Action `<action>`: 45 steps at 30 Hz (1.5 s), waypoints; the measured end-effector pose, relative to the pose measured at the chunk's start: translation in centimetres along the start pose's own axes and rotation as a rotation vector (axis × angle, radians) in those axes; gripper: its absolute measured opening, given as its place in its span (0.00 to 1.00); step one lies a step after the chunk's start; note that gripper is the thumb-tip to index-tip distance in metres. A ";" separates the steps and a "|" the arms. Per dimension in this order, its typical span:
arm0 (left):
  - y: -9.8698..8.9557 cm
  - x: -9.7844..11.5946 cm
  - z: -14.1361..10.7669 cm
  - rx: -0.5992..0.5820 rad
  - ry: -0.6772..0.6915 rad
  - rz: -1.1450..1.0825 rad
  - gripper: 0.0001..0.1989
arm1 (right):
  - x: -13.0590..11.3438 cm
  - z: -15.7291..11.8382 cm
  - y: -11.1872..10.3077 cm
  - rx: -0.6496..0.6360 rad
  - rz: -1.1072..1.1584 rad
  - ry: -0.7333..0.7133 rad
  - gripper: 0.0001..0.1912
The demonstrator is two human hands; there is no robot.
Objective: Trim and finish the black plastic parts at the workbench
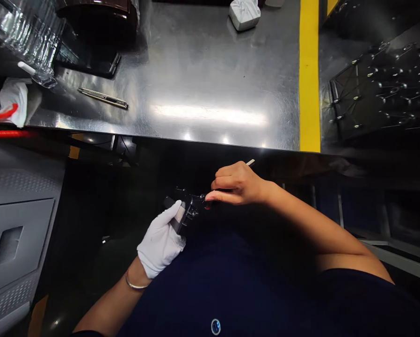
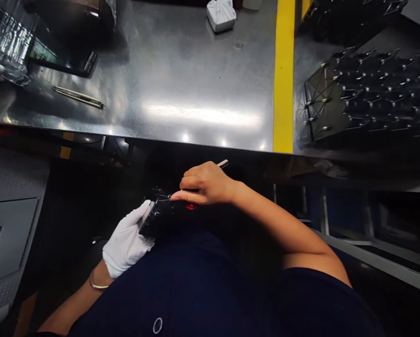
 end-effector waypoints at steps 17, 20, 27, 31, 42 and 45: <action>1.4 1.6 0.4 -0.004 0.205 -0.102 0.22 | 4.4 -2.1 5.6 -0.547 0.721 0.574 0.26; 1.3 3.3 0.4 0.009 0.314 -0.089 0.24 | 6.2 -2.3 4.8 -0.080 0.823 0.751 0.24; 2.1 3.2 0.7 -0.045 0.307 -0.134 0.27 | 5.5 -3.9 8.1 0.376 0.973 0.831 0.18; 2.0 2.6 1.1 -0.030 0.295 -0.138 0.29 | 5.0 -4.4 8.5 0.470 0.947 0.840 0.18; 2.5 1.0 1.1 -0.035 0.125 -0.188 0.21 | 4.5 -6.5 7.1 0.797 0.719 0.850 0.15; 2.1 1.1 1.0 -0.034 0.122 -0.206 0.20 | 5.2 -7.1 5.6 0.836 0.655 0.860 0.14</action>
Point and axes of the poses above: each hand's wrist, its own z-axis towards the middle knuckle, its own y-axis out of the palm, x = y × z, the point moved 10 cm from there along z, towards the middle knuckle, and after that the axes turned 9 degrees about y, right-handed, at the moved point
